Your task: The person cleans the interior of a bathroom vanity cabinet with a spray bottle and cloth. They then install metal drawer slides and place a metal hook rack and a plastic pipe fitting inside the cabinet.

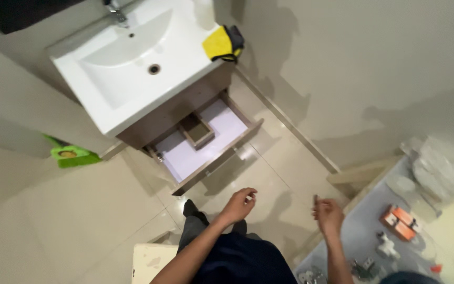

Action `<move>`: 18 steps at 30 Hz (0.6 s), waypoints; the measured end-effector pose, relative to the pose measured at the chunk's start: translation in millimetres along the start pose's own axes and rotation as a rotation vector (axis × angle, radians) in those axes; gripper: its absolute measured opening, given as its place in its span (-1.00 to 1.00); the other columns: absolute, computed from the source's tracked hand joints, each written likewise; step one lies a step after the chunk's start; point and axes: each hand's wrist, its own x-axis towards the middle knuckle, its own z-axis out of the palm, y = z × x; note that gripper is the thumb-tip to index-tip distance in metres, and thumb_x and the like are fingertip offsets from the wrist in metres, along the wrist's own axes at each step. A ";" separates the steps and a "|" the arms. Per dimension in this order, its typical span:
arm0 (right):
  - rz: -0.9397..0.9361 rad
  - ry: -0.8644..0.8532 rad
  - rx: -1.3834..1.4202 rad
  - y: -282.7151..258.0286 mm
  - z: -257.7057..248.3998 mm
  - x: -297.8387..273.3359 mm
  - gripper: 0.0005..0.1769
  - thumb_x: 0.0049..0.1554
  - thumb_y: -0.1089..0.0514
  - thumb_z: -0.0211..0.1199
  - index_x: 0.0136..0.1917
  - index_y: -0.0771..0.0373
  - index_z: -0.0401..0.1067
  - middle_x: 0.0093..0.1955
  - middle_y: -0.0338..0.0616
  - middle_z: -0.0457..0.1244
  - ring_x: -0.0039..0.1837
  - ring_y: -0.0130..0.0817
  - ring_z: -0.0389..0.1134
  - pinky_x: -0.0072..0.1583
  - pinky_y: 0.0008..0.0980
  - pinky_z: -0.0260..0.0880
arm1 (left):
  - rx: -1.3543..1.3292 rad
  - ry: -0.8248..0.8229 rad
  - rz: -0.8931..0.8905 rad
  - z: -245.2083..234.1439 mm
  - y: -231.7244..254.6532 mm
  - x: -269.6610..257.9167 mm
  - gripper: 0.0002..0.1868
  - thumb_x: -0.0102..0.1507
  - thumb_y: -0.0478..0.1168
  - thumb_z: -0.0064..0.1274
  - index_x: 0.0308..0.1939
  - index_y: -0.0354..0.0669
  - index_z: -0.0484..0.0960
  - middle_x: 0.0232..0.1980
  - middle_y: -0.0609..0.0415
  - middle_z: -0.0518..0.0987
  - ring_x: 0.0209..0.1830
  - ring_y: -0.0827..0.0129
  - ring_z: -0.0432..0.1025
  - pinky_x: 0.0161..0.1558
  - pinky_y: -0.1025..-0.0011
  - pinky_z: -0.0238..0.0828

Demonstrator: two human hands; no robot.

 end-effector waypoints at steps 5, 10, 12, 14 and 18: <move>-0.014 -0.278 0.026 -52.4 100.6 -20.0 -0.76 0.23 0.11 0.25 -0.05 0.37 0.51 -0.31 -0.03 0.42 -0.37 -0.41 0.37 -0.34 -0.41 0.37 | -0.105 0.046 -0.022 -13.0 14.3 -6.5 -0.63 0.33 -0.20 0.05 0.20 -0.27 0.55 0.05 -0.07 0.64 -0.18 0.31 0.55 -0.09 0.35 0.54; -0.012 -0.527 0.156 -97.3 159.4 -52.0 -0.69 0.22 0.05 0.25 -0.12 0.40 0.47 -0.36 -0.09 0.39 -0.41 -0.44 0.33 -0.36 -0.44 0.31 | -0.245 0.084 -0.068 -33.2 10.3 -23.9 -0.59 0.36 -0.21 0.05 0.25 -0.29 0.52 0.08 -0.02 0.64 -0.20 0.39 0.54 -0.13 0.40 0.52; 0.012 -0.582 0.171 -110.9 171.9 -61.5 -0.70 0.20 0.05 0.25 -0.13 0.38 0.50 -0.37 -0.10 0.38 -0.41 -0.45 0.32 -0.37 -0.44 0.29 | -0.327 0.089 -0.073 -39.8 3.6 -30.3 -0.60 0.37 -0.23 0.04 0.26 -0.31 0.52 0.07 -0.01 0.64 -0.19 0.42 0.56 -0.13 0.43 0.53; 0.029 -0.607 0.123 -121.6 179.1 -67.2 -0.68 0.21 0.02 0.24 -0.14 0.37 0.49 -0.37 -0.09 0.38 -0.42 -0.45 0.31 -0.36 -0.45 0.28 | -0.384 0.110 -0.049 -44.5 -5.4 -33.8 -0.61 0.36 -0.26 0.05 0.25 -0.33 0.53 0.04 -0.02 0.64 -0.18 0.43 0.57 -0.11 0.46 0.55; 0.044 -0.600 0.042 -135.5 197.5 -75.9 -0.65 0.21 0.01 0.24 -0.16 0.39 0.49 -0.38 -0.07 0.40 -0.43 -0.43 0.30 -0.36 -0.44 0.29 | -0.446 0.138 -0.082 -54.1 -29.1 -33.9 -0.63 0.34 -0.28 0.10 0.21 -0.35 0.54 -0.01 0.01 0.61 -0.17 0.41 0.58 -0.12 0.44 0.53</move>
